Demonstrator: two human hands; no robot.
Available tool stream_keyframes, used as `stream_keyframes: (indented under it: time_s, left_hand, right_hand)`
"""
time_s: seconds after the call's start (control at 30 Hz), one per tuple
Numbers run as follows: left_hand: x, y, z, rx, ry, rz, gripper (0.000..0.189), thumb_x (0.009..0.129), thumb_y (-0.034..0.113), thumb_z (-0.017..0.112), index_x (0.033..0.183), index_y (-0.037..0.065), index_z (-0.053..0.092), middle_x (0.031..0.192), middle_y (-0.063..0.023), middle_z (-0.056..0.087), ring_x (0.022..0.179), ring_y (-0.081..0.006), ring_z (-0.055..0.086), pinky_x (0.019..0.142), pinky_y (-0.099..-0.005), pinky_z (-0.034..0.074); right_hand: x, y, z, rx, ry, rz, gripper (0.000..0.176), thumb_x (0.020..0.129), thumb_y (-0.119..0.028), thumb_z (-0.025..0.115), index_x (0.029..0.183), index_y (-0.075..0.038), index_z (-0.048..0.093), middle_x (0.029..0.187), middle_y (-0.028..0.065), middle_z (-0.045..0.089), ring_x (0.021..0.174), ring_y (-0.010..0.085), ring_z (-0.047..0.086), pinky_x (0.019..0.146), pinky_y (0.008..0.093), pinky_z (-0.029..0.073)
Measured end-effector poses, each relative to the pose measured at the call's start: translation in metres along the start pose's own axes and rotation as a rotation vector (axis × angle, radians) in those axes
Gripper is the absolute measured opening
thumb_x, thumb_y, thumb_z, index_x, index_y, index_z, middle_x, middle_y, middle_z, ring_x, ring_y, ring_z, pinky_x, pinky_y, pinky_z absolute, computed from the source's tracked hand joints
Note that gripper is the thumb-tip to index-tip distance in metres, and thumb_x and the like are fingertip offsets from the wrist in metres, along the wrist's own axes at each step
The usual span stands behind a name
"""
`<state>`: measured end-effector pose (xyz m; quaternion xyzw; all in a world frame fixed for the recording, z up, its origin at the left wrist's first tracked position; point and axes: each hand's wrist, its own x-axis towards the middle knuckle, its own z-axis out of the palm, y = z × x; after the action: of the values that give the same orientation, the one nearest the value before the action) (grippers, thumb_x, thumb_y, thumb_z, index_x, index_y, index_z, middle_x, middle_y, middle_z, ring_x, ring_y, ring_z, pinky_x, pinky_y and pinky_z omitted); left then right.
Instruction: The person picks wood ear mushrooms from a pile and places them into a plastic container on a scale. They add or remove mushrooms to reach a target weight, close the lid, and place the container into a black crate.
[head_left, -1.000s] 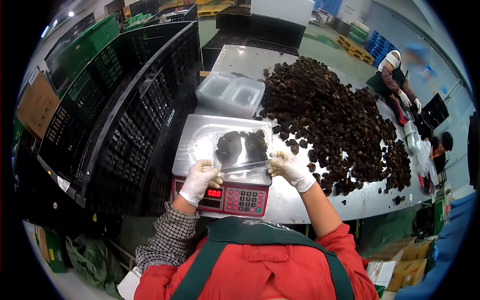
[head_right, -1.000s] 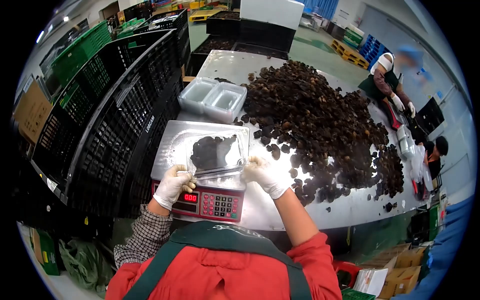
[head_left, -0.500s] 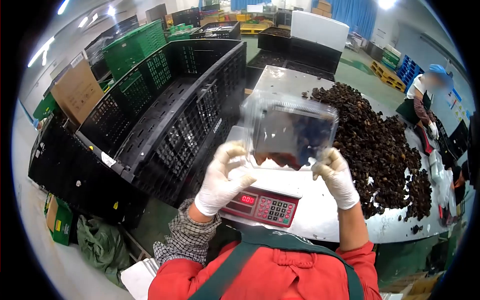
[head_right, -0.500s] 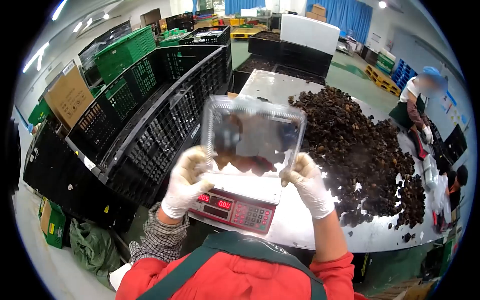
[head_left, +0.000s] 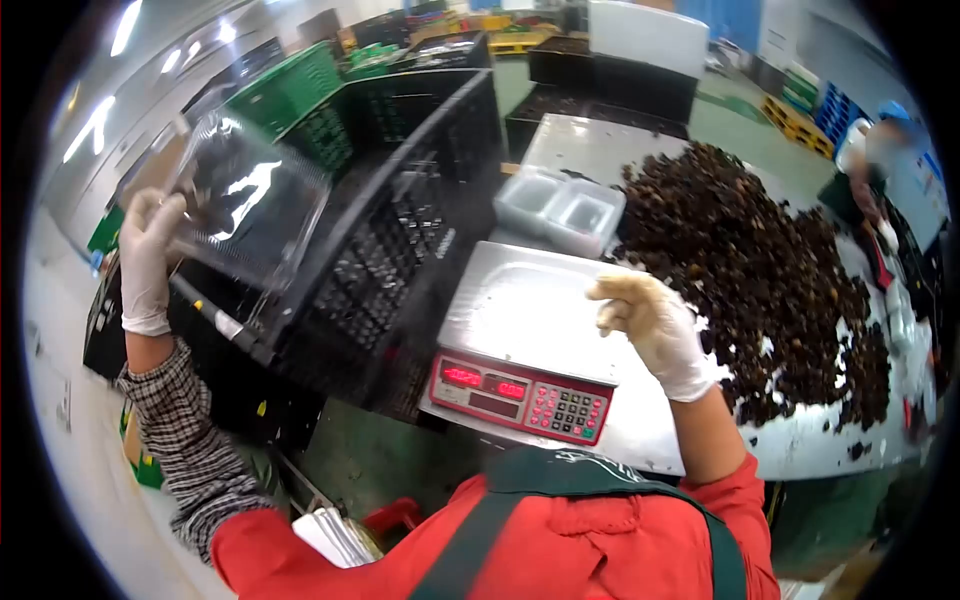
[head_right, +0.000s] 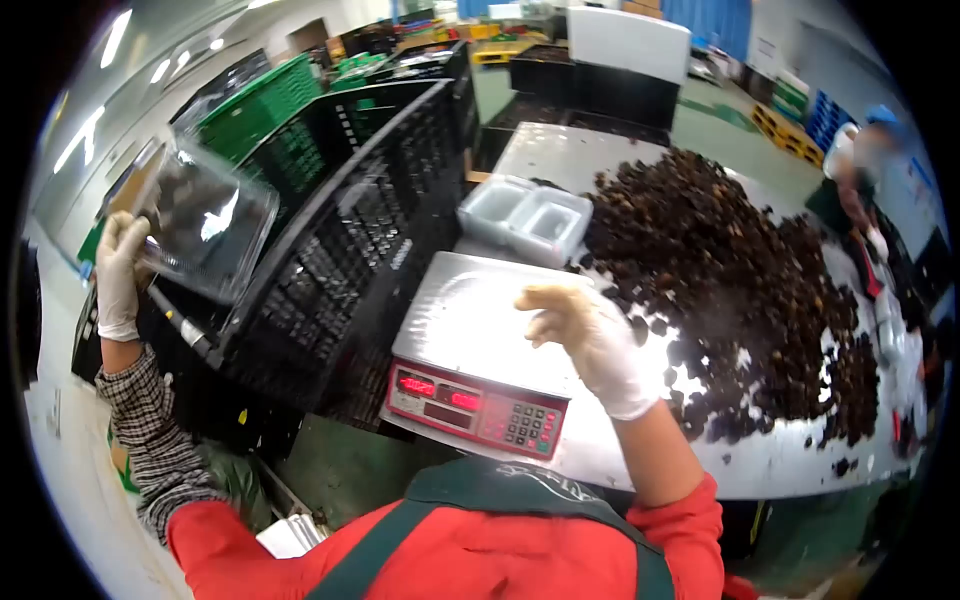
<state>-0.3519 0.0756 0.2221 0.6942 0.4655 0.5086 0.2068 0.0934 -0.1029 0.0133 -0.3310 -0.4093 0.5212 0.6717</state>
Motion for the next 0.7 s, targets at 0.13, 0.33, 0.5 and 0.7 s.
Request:
stream_keyframes:
  time_s: [0.13, 0.33, 0.5, 0.7]
  left_hand:
    - [0.058, -0.126, 0.011, 0.108, -0.302, -0.218, 0.022, 0.081, 0.020, 0.066, 0.091, 0.004, 0.055, 0.079, -0.0013, 0.058, 0.067, -0.0127, 0.056, 0.058, -0.0274, 0.048]
    - [0.022, -0.078, 0.067, 1.302, -1.042, -0.206, 0.031, 0.074, 0.021, 0.066, 0.095, -0.002, 0.068, 0.086, -0.0173, 0.068, 0.081, -0.0289, 0.066, 0.073, -0.0368, 0.053]
    - [0.042, 0.014, 0.126, 0.608, -0.625, 0.598, 0.027, 0.081, 0.016, 0.062, 0.098, -0.004, 0.061, 0.086, -0.0188, 0.063, 0.079, -0.0291, 0.062, 0.073, -0.0358, 0.049]
    - [0.025, 0.133, 0.276, 0.319, -0.784, 0.830, 0.026, 0.092, 0.017, 0.054, 0.105, -0.006, 0.059, 0.089, -0.0157, 0.065, 0.083, -0.0206, 0.061, 0.077, -0.0314, 0.048]
  right_hand:
    - [-0.005, 0.008, 0.007, 0.048, -0.016, 0.053, 0.043, 0.100, -0.030, 0.038, 0.113, 0.006, 0.058, 0.103, 0.0180, 0.064, 0.079, 0.0212, 0.063, 0.071, 0.0335, 0.051]
    - [-0.015, 0.006, -0.009, 0.105, -0.005, 0.027, 0.040, 0.098, -0.031, 0.045, 0.108, 0.004, 0.061, 0.099, 0.0160, 0.065, 0.077, 0.0195, 0.063, 0.071, 0.0314, 0.051]
    - [-0.043, 0.018, -0.028, -0.297, 0.087, 0.247, 0.026, 0.090, -0.029, 0.060, 0.093, -0.003, 0.063, 0.084, 0.0039, 0.064, 0.074, 0.0106, 0.060, 0.072, 0.0246, 0.049]
    - [-0.134, 0.093, -0.089, -0.868, 0.510, 0.347, 0.018, 0.090, -0.017, 0.057, 0.082, -0.001, 0.061, 0.075, 0.0074, 0.061, 0.068, 0.0155, 0.058, 0.065, 0.0290, 0.048]
